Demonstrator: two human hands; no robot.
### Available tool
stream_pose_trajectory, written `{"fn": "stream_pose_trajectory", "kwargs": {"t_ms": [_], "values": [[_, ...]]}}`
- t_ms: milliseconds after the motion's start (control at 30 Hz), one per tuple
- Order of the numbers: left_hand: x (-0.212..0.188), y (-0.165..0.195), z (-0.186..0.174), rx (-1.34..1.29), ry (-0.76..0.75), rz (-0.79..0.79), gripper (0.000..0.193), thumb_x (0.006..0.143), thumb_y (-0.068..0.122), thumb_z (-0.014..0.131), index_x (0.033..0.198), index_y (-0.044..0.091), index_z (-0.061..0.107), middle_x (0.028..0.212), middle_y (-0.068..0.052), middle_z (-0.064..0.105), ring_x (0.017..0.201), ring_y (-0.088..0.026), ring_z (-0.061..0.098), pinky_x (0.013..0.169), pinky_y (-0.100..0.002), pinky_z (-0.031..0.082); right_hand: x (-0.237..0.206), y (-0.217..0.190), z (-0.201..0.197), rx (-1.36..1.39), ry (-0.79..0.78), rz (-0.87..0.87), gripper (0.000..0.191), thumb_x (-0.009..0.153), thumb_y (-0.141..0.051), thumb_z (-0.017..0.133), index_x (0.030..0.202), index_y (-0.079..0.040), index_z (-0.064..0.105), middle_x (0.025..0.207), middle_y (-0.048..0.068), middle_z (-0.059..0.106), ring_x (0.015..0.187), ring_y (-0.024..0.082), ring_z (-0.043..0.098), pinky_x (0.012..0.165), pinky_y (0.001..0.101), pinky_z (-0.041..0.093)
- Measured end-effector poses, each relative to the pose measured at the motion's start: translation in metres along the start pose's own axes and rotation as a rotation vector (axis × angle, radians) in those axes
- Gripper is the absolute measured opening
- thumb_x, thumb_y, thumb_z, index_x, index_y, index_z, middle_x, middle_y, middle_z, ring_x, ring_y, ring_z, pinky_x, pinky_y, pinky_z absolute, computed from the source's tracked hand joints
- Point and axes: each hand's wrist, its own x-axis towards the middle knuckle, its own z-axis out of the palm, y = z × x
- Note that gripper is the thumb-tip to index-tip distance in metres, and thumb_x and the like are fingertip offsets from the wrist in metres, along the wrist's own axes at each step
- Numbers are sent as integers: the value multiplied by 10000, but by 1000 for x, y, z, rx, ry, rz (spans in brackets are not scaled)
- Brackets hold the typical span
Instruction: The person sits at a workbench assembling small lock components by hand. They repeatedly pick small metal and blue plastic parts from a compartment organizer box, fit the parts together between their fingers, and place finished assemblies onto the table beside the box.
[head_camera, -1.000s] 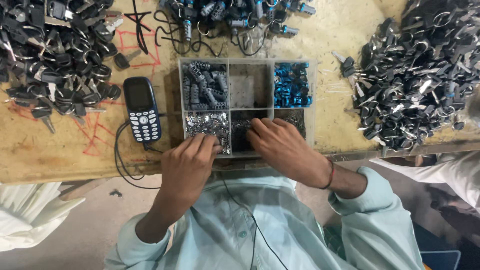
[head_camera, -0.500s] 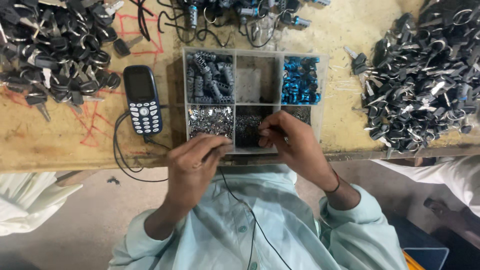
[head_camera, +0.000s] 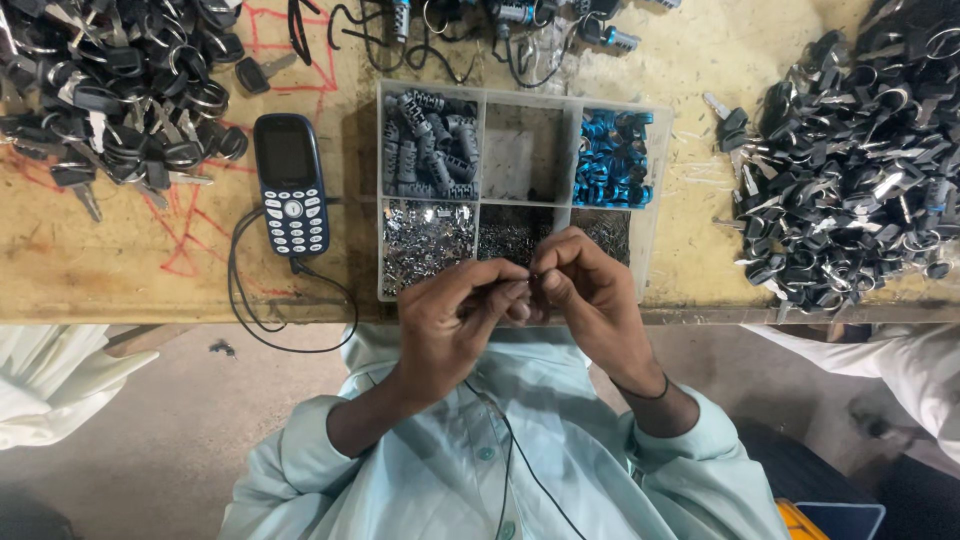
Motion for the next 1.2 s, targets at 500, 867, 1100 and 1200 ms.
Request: {"fn": "stream_pose_trajectory", "kwargs": {"t_ms": [500,867,1100,1200], "values": [[5,1,2,283,57,243,120,939,21,763,1048,32,714,1002,-90,777,879,-153,785,766,-270,629,0,-10,5,-115,19,63,135,1092,-152,555,1086,-25,513,1089,15,549,842,34,570,695,213,513],[4,-3,3,340,105,262,155,934,15,771,1063,37,690,1030,-96,774,889,-167,786,768,-280,637,1,-12,9,-134,36,104,145,1084,-164,562,1077,-20,544,995,8,576,766,50,572,661,219,512],[0,-2,5,216,71,189,127,960,44,759,1079,32,714,1002,-86,784,863,-139,788,756,-259,642,0,-14,11,-133,40,102,144,1093,-157,563,1076,-15,547,984,9,560,753,49,546,652,225,486],[1,-3,7,230,104,151,118,960,53,757,1069,30,719,969,-80,787,829,-122,782,732,-246,636,-1,-16,11,-83,40,114,139,1104,-157,546,1077,-22,533,980,12,575,762,50,550,661,223,488]]}}
